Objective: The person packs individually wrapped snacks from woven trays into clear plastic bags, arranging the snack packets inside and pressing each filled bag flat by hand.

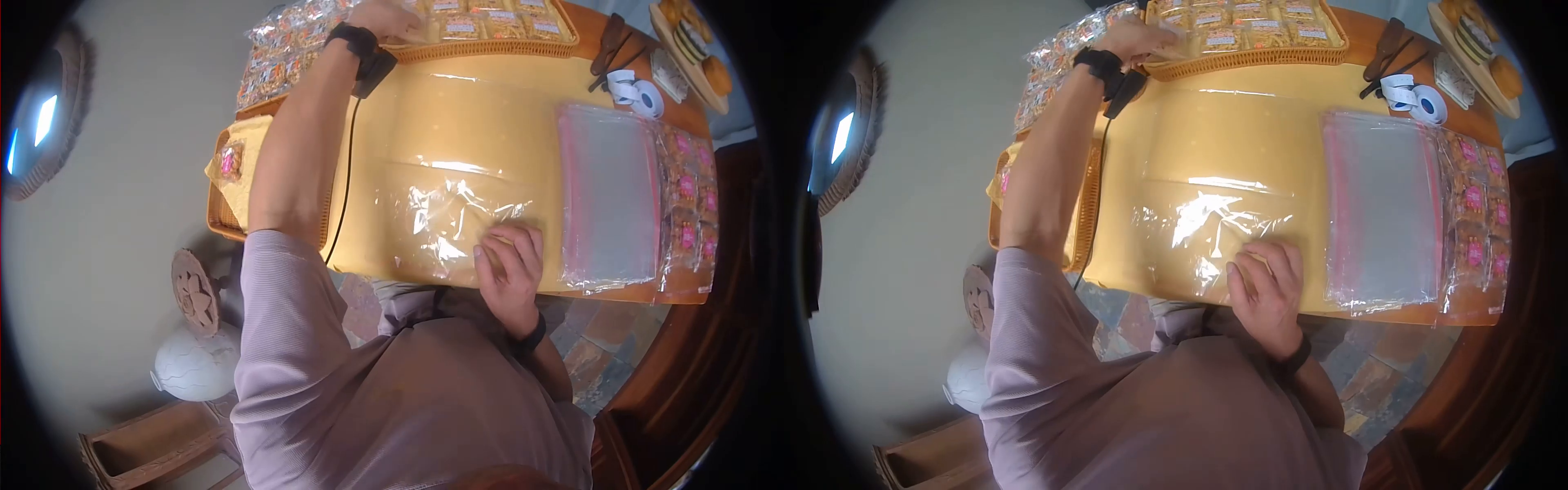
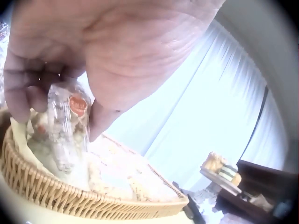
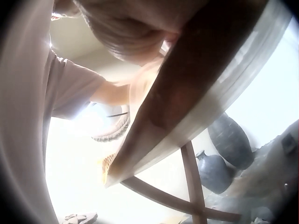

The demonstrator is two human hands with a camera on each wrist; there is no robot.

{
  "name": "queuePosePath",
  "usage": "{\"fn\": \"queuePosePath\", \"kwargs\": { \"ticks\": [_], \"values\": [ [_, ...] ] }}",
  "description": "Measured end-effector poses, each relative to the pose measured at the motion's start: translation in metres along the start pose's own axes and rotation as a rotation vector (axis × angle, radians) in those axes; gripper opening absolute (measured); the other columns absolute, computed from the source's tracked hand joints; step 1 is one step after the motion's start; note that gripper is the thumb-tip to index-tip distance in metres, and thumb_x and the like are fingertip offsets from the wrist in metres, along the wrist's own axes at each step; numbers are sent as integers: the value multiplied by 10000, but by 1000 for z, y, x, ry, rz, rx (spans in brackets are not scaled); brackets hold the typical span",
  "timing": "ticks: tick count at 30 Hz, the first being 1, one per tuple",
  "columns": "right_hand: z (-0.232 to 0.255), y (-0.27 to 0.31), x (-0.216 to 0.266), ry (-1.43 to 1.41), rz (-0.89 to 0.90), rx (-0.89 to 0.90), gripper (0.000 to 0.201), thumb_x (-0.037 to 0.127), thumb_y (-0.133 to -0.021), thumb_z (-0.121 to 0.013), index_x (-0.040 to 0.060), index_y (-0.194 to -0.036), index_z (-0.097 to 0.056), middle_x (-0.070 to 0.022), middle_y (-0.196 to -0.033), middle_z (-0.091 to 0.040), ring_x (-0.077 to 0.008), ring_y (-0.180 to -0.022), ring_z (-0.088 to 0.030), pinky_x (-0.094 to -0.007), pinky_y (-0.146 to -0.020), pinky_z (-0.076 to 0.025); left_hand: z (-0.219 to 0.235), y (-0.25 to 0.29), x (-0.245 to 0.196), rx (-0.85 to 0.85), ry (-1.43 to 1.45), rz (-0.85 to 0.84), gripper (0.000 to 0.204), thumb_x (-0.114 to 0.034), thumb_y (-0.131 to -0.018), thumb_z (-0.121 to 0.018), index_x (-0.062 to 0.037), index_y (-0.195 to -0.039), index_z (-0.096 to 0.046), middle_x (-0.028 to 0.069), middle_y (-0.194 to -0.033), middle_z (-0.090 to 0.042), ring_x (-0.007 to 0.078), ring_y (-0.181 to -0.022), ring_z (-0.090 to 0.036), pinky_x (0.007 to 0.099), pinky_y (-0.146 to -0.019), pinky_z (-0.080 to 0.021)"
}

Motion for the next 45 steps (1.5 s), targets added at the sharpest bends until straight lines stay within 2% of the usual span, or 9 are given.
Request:
{"fn": "queuePosePath", "kwargs": {
  "ticks": [6,8,10,18,21,28,33,36,45],
  "values": [
    [-4,4,-2,19,2,39,183,-1,-783,-770,18,-950,-698,-119,-1030,-667,-333,-961,-608,-419,-827,-501,60,111,0,-140,342,-6,373,-244,-935,-722,59,-1151,-696,105,-875,-730,166,-780,-681,305,-697,-558],
    [-4,4,-3,26,4,-2,197,2,-777,-775,25,-956,-697,-116,-1042,-666,-331,-981,-605,-421,-838,-499,55,131,28,-39,666,-79,505,-315,-957,-674,64,-1289,-634,169,-1164,-711,263,-1082,-675,387,-946,-543],
    [-6,6,-6,24,9,15,215,16,-771,-785,32,-967,-697,-109,-1062,-667,-331,-1008,-599,-426,-855,-496,33,184,61,201,1005,-198,309,-169,-953,-711,23,-1194,-690,88,-1122,-728,152,-842,-698,311,-641,-586],
    [-8,4,-4,58,24,86,268,59,-777,-796,45,-1022,-688,-95,-1130,-661,-325,-1074,-572,-429,-920,-471,-115,399,45,641,1504,114,465,-73,-939,-745,-7,-1345,-530,82,-1127,-717,139,-1024,-699,308,-849,-604],
    [-10,5,-4,76,23,115,250,63,-799,-786,51,-1028,-688,-90,-1131,-664,-324,-1079,-570,-430,-927,-467,-148,412,35,501,1623,343,539,-68,-954,-731,-9,-1412,-452,91,-1137,-699,159,-1043,-696,308,-822,-613],
    [-10,9,-8,88,46,112,189,65,-828,-773,50,-999,-695,-86,-1135,-667,-311,-1086,-570,-426,-926,-468,-172,388,24,-152,1826,184,694,-16,-987,-671,29,-1557,-278,97,-1206,-647,226,-1129,-685,313,-898,-603],
    [-10,8,-6,79,35,110,163,65,-837,-763,46,-984,-694,-93,-1125,-666,-311,-1072,-571,-430,-920,-468,-158,400,15,186,1047,174,530,28,-963,-653,34,-1466,-484,124,-1179,-660,153,-1092,-673,277,-873,-545],
    [-11,7,-3,62,57,129,157,64,-843,-758,44,-985,-693,-97,-1119,-664,-314,-1068,-570,-433,-918,-467,-136,396,0,-328,507,-278,418,-32,-910,-690,38,-1313,-606,195,-1207,-660,287,-1096,-654,399,-946,-533],
    [-11,9,-8,52,55,109,141,54,-844,-757,48,-973,-701,-104,-1119,-657,-323,-1066,-570,-432,-904,-469,-152,360,-22,-309,178,-433,592,-267,-937,-701,71,-1388,-521,272,-1470,-460,448,-1347,-448,515,-1143,-379]
  ]
}}
Point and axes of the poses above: each hand's wrist, its own y-axis away from the middle knuckle, its own z-axis out of the back of the hand, x = y × z, the point moved 6 cm from there along -y, towards the middle knuckle
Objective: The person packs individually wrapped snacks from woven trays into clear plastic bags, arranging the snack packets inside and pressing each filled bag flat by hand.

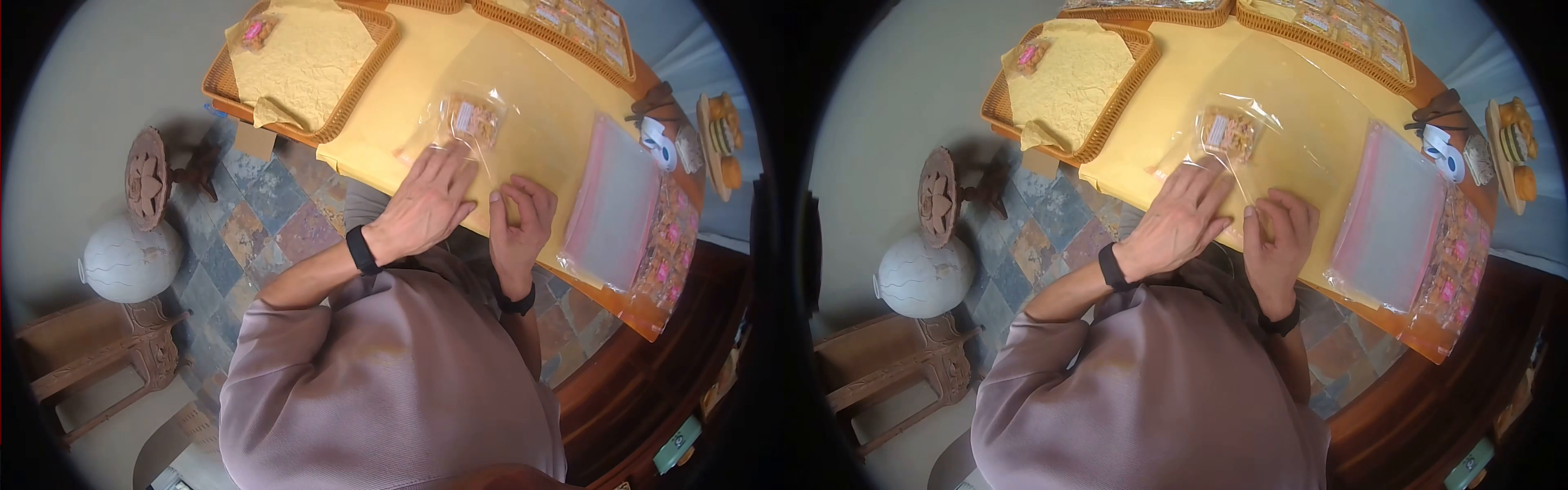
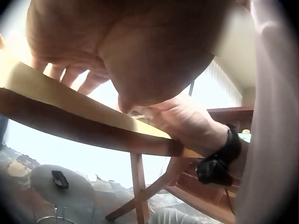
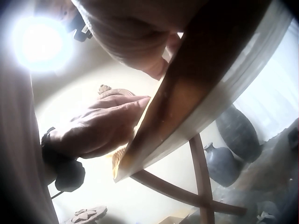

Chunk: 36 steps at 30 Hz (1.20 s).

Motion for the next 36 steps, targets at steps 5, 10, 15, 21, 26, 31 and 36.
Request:
{"fn": "queuePosePath", "kwargs": {
  "ticks": [5,10,15,21,26,31,36],
  "values": [
    [1,0,1,-13,4,9,129,47,-847,-754,44,-965,-702,-106,-1127,-654,-324,-1068,-570,-432,-901,-471,-1,-15,7,-37,-91,77,719,-383,-962,-662,76,-1467,-434,314,-1562,-347,481,-1459,-330,568,-1199,-298],
    [3,-2,4,-19,-9,2,137,16,-835,-762,26,-966,-722,-106,-1115,-679,-304,-1073,-591,-402,-914,-487,-11,-35,12,26,-118,0,751,-414,-986,-618,69,-1512,-386,341,-1576,-315,493,-1490,-286,602,-1201,-279],
    [2,0,0,-20,23,10,142,56,-845,-748,37,-979,-708,-103,-1136,-655,-323,-1067,-572,-430,-912,-467,-17,-60,21,-77,-154,72,784,-435,-982,-587,100,-1514,-371,356,-1559,-338,489,-1497,-277,655,-1164,-275],
    [2,-2,1,-35,17,-11,130,63,-844,-743,33,-965,-704,-105,-1149,-658,-324,-1067,-577,-432,-916,-469,-20,-72,11,65,-317,-52,769,-449,-1008,-565,92,-1516,-362,355,-1568,-317,503,-1487,-279,642,-1162,-300],
    [2,-1,-1,-50,33,-9,150,84,-844,-743,21,-968,-690,-123,-1196,-658,-345,-1114,-586,-451,-947,-475,-29,-99,34,103,-317,-67,784,-502,-1019,-519,77,-1525,-367,337,-1592,-306,470,-1488,-300,620,-1161,-303],
    [2,0,-4,-65,35,-19,165,91,-840,-742,9,-971,-682,-137,-1223,-655,-358,-1154,-587,-459,-980,-474,-29,-114,35,107,-366,4,861,-610,-998,-490,48,-1541,-372,311,-1615,-296,437,-1470,-344,576,-1136,-344],
    [3,0,-4,-87,49,-25,176,91,-839,-743,-1,-978,-684,-143,-1230,-652,-361,-1153,-586,-464,-984,-473,-25,-119,17,214,-419,97,897,-654,-977,-494,6,-1568,-354,313,-1622,-284,427,-1472,-348,592,-1120,-346]
  ]
}}
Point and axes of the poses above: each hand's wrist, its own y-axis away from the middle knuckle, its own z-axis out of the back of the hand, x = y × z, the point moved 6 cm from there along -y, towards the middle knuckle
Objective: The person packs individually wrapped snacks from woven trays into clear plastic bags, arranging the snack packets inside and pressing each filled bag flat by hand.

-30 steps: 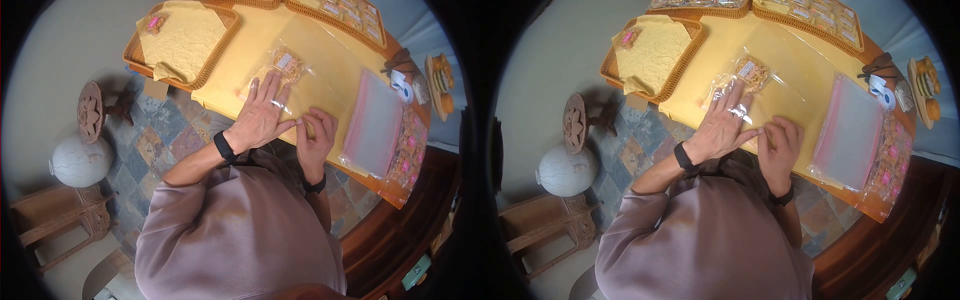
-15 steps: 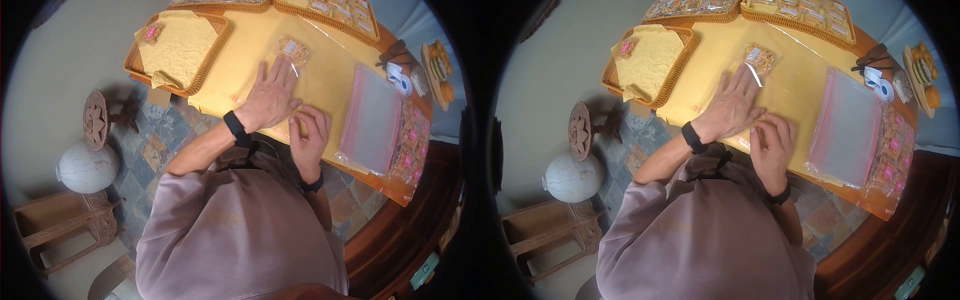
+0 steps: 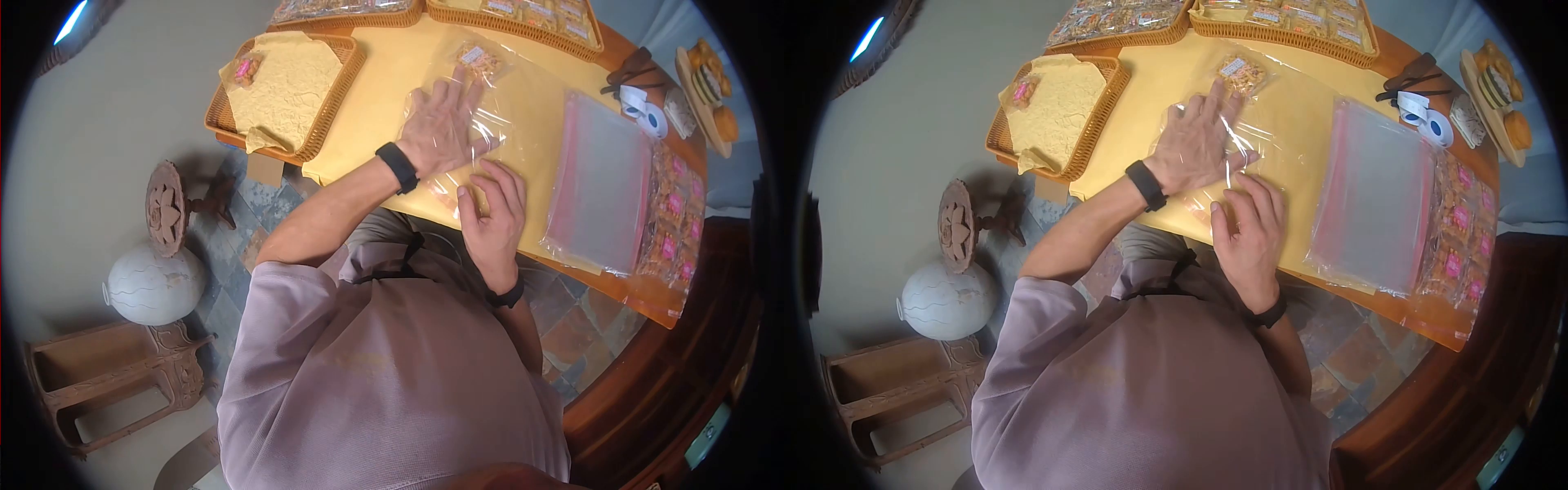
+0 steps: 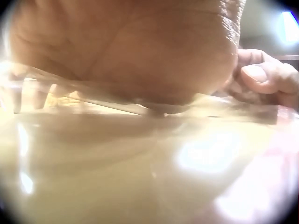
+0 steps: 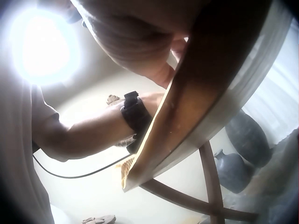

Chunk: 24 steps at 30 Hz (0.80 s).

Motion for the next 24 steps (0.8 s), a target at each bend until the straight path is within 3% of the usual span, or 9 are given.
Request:
{"fn": "queuePosePath", "kwargs": {
  "ticks": [4,6,10,12,15,19,21,24],
  "values": [
    [0,1,-2,-7,-9,0,177,94,-840,-744,-4,-976,-687,-146,-1236,-651,-363,-1156,-585,-466,-986,-472,-16,0,-7,-132,-155,-51,922,-658,-969,-504,6,-1583,-326,306,-1635,-262,437,-1495,-316,618,-1131,-335],
    [1,0,0,1,-7,8,186,90,-841,-744,-7,-987,-681,-151,-1243,-649,-364,-1161,-583,-467,-987,-471,-15,-9,-7,-203,-195,-215,953,-677,-967,-490,10,-1596,-292,293,-1656,-226,439,-1511,-292,627,-1158,-308],
    [0,0,0,27,8,19,212,84,-841,-745,-12,-1014,-671,-160,-1251,-648,-367,-1159,-584,-468,-986,-473,-22,-21,-2,-185,-14,-167,971,-692,-972,-465,30,-1593,-276,283,-1666,-213,440,-1512,-290,636,-1168,-294],
    [0,0,-1,34,-2,16,255,84,-841,-746,-21,-1054,-654,-173,-1249,-648,-377,-1151,-589,-471,-982,-476,-19,-26,-3,-76,-4,-17,993,-710,-972,-444,56,-1582,-279,276,-1669,-213,438,-1506,-298,635,-1157,-306],
    [-1,0,0,38,-21,3,290,90,-842,-746,-30,-1085,-643,-181,-1240,-652,-388,-1153,-592,-474,-989,-476,-16,-28,-7,-87,6,44,997,-705,-967,-460,70,-1571,-291,273,-1655,-246,435,-1499,-307,639,-1135,-332],
    [-2,0,-1,87,-27,18,313,91,-846,-745,-36,-1110,-636,-186,-1240,-655,-392,-1167,-593,-474,-1000,-473,-21,-29,-13,-140,-5,-24,973,-683,-973,-468,71,-1565,-306,259,-1638,-281,434,-1494,-312,649,-1123,-336],
    [-3,0,-2,60,-42,33,325,92,-847,-744,-39,-1123,-632,-189,-1251,-654,-391,-1183,-592,-472,-1013,-471,-25,-27,-18,-204,-93,-164,930,-651,-987,-465,70,-1558,-324,241,-1630,-297,426,-1509,-281,686,-1118,-321],
    [-3,-2,3,91,-45,52,329,92,-851,-742,-40,-1132,-631,-193,-1266,-649,-394,-1197,-588,-473,-1025,-466,-21,-26,-15,-121,-37,-138,899,-627,-1000,-459,68,-1556,-332,227,-1639,-284,419,-1527,-242,714,-1129,-288]
  ]
}}
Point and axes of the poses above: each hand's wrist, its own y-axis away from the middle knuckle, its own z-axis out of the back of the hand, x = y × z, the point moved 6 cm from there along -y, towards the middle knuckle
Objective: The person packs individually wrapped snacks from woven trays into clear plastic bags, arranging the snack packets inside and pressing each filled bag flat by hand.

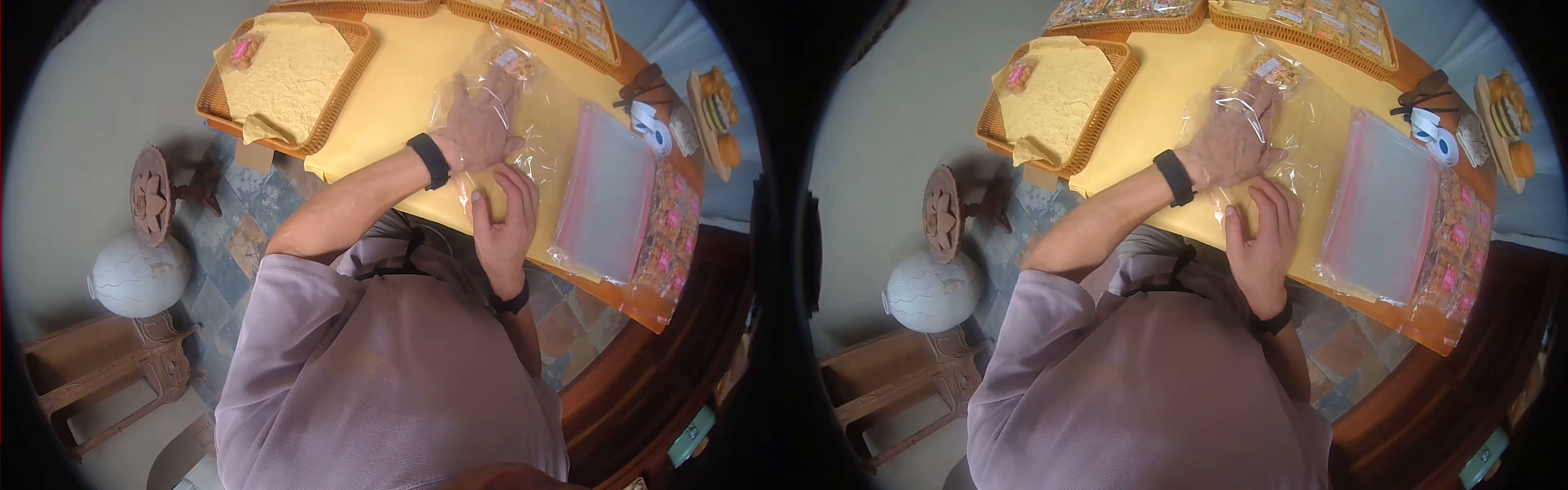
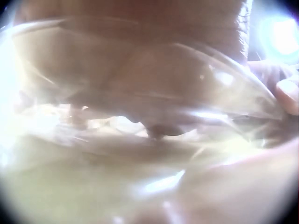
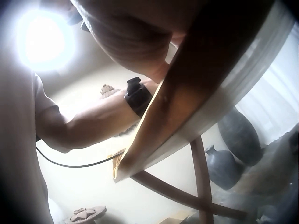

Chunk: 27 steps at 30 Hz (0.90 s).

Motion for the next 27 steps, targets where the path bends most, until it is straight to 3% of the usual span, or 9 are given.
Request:
{"fn": "queuePosePath", "kwargs": {
  "ticks": [3,10,12,13,15,18,22,24,27],
  "values": [
    [-2,1,-1,25,-15,19,346,92,-855,-739,-43,-1152,-626,-194,-1281,-642,-398,-1209,-582,-476,-1040,-459,5,1,12,56,82,121,892,-613,-1006,-452,64,-1569,-310,227,-1651,-262,418,-1548,-194,733,-1152,-229],
    [-5,1,-1,19,-58,34,376,98,-861,-740,-37,-1189,-617,-205,-1308,-633,-421,-1261,-558,-500,-1070,-436,-11,3,17,-29,116,154,874,-597,-1018,-420,53,-1586,-283,218,-1671,-236,416,-1572,-142,722,-1185,-159],
    [-6,0,0,48,-49,56,429,102,-863,-746,-36,-1241,-598,-220,-1377,-599,-431,-1332,-520,-501,-1107,-415,-15,3,16,-138,133,-1,829,-553,-1022,-447,60,-1566,-322,228,-1639,-300,405,-1564,-180,705,-1189,-182],
    [-3,0,2,56,-45,57,429,102,-863,-746,-36,-1241,-598,-220,-1377,-599,-431,-1332,-520,-501,-1107,-415,-11,6,17,-144,140,-1,829,-553,-1022,-447,60,-1566,-322,228,-1639,-300,405,-1564,-180,705,-1189,-182],
    [2,-1,6,-101,-104,119,554,104,-863,-753,-42,-1354,-544,-225,-1483,-534,-431,-1416,-458,-486,-1158,-379,2,19,14,-63,99,-104,766,-509,-1030,-470,67,-1527,-383,238,-1592,-372,400,-1543,-242,669,-1199,-208],
    [30,-10,21,-205,-243,237,675,106,-861,-764,-40,-1453,-476,-225,-1554,-472,-398,-1477,-402,-463,-1186,-349,13,51,18,45,174,-98,726,-490,-1022,-508,70,-1480,-441,252,-1553,-412,396,-1524,-277,631,-1207,-236],
    [71,-61,36,-5,-185,340,723,100,-870,-762,-30,-1502,-438,-238,-1554,-472,-361,-1481,-409,-444,-1194,-338,26,98,29,-72,260,-8,740,-486,-987,-578,57,-1474,-451,269,-1557,-397,403,-1510,-295,588,-1217,-250],
    [65,-102,23,138,-51,438,709,122,-901,-745,-40,-1510,-420,-258,-1529,-490,-335,-1453,-449,-409,-1178,-361,28,108,34,-93,292,1,744,-484,-980,-591,50,-1479,-450,268,-1564,-390,405,-1510,-296,588,-1219,-246],
    [26,-157,-35,183,-162,538,691,260,-969,-684,-69,-1508,-402,-270,-1513,-499,-367,-1423,-476,-400,-1171,-368,22,117,40,-109,335,63,755,-484,-955,-635,17,-1491,-457,260,-1581,-373,405,-1518,-284,588,-1226,-231]
  ]
}}
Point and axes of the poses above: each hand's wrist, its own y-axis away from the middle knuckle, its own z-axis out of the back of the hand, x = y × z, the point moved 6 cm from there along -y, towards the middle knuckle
